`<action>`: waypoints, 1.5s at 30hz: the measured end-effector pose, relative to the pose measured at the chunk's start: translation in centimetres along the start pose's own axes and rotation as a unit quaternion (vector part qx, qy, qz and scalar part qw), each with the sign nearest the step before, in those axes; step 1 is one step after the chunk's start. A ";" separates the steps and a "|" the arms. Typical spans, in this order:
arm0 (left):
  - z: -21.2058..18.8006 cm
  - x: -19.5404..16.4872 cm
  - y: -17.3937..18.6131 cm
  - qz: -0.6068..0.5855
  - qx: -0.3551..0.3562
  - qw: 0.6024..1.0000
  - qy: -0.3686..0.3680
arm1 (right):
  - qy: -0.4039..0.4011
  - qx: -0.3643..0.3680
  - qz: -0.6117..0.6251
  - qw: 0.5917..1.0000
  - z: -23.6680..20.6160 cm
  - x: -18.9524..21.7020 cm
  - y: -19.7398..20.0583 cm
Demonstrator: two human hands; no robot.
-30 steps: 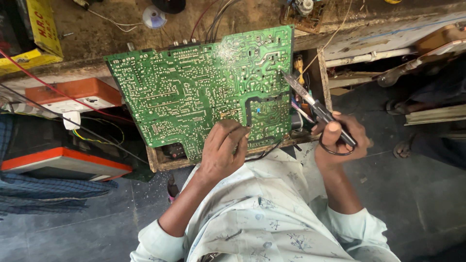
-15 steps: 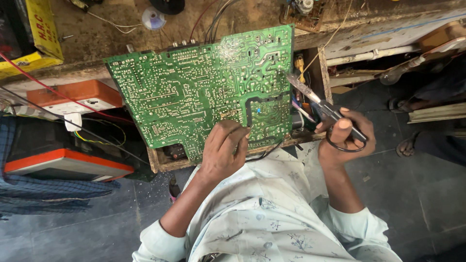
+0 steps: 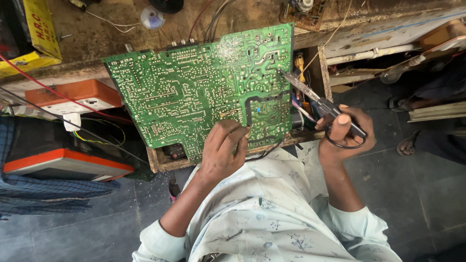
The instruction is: The person solders components on a large green circuit board resting on a wooden tray at a cluttered repair bench. They hold a soldering iron in one hand and solder wire in the other, applying solder to points on the board, repositioning the board, and at the end reach to a power strip on the wall.
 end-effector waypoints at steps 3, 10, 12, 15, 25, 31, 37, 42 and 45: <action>-0.1 -0.1 0.0 0.002 -0.001 1.000 0.002 | -0.003 -0.008 0.012 1.000 0.1 0.0 0.0; -0.1 0.1 -0.1 0.002 -0.001 1.000 0.000 | -0.009 -0.024 0.054 0.998 0.6 -0.2 0.0; -0.2 0.1 -0.2 0.002 -0.001 1.000 0.002 | -0.014 -0.020 0.053 0.998 0.6 0.0 0.1; -0.2 0.1 -0.2 0.003 -0.001 1.000 0.002 | -0.026 -0.013 0.046 0.999 0.4 0.1 0.0; -0.2 0.0 -0.1 0.003 -0.001 1.000 0.002 | -0.045 -0.028 0.091 0.994 1.1 -0.1 0.0; -0.2 0.0 -0.1 0.004 0.001 1.000 0.003 | -0.050 -0.017 0.082 0.995 1.1 0.0 -0.1; -0.1 0.0 -0.2 -0.003 0.000 1.000 0.002 | -0.054 -0.016 0.075 0.996 0.8 -0.5 -0.2; -0.1 0.0 -0.1 0.000 -0.002 1.000 0.005 | -0.039 -0.022 0.035 0.998 0.4 -0.2 0.0; 0.0 0.0 -0.1 -0.003 -0.003 1.000 0.002 | -0.036 -0.016 0.038 0.998 0.5 -0.1 -0.1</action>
Point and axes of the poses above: each hand's wrist, its own z-axis towards the middle knuckle, its own y-axis out of the back of the hand, x = y × z, the point moved 2 cm from there along z, towards the middle knuckle, and after that the axes turned 2 degrees about x, right-handed, at the moved point
